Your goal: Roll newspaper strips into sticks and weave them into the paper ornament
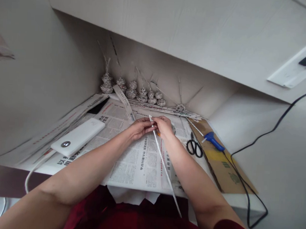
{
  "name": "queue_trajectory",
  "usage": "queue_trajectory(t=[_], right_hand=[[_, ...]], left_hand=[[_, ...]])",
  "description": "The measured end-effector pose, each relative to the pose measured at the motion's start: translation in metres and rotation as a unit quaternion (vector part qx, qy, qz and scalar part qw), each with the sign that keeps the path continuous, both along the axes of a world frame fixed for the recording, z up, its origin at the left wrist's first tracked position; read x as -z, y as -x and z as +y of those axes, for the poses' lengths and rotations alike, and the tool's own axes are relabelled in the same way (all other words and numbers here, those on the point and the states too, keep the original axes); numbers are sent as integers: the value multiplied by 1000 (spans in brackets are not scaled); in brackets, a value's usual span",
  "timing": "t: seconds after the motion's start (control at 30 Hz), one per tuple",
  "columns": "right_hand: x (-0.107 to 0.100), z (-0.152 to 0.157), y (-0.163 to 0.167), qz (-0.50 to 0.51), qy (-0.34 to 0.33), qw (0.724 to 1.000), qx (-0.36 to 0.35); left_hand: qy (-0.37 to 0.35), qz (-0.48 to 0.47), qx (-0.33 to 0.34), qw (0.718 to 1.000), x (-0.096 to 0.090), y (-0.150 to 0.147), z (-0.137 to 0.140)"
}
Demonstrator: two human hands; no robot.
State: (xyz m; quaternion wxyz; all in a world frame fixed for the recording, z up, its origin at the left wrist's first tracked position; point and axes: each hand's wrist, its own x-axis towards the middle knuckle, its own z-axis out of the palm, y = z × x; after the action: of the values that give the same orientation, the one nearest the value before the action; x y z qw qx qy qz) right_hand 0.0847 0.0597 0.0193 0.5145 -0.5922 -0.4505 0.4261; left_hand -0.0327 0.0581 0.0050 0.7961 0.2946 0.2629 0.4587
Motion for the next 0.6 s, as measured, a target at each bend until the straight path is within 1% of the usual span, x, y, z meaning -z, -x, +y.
queue_trajectory(t=[0.13, 0.27, 0.33, 0.4, 0.43, 0.47, 0.5, 0.53, 0.6], right_hand=[[-2, -1, 0, 41, 22, 999, 7], [-3, -9, -3, 69, 19, 997, -27], [-5, -17, -15, 40, -1, 998, -40], [-8, -26, -41, -51, -46, 997, -18], [-10, -31, -60, -128, -77, 989, 14], [-12, -36, -83, -220, -98, 969, 47], [-13, -41, -109, -310, -108, 942, 73], [-14, -47, -137, -381, -103, 912, 115], [-15, -59, -192, -479, -58, 860, 166]], left_hand=[[2, 7, -1, 1000, 1, 0, 0], [-2, 6, 11, 1000, 2, 0, -1], [-1, 0, 15, 1000, 3, 0, -1], [7, -7, 12, 1000, 2, 1, -2], [11, -11, 8, 1000, 2, 1, -2], [16, -14, 4, 1000, 1, 1, -2], [19, -17, 2, 1000, 0, 1, -2], [20, -18, 2, 1000, 0, 1, -2], [24, -16, 7, 1000, -2, 1, -2]])
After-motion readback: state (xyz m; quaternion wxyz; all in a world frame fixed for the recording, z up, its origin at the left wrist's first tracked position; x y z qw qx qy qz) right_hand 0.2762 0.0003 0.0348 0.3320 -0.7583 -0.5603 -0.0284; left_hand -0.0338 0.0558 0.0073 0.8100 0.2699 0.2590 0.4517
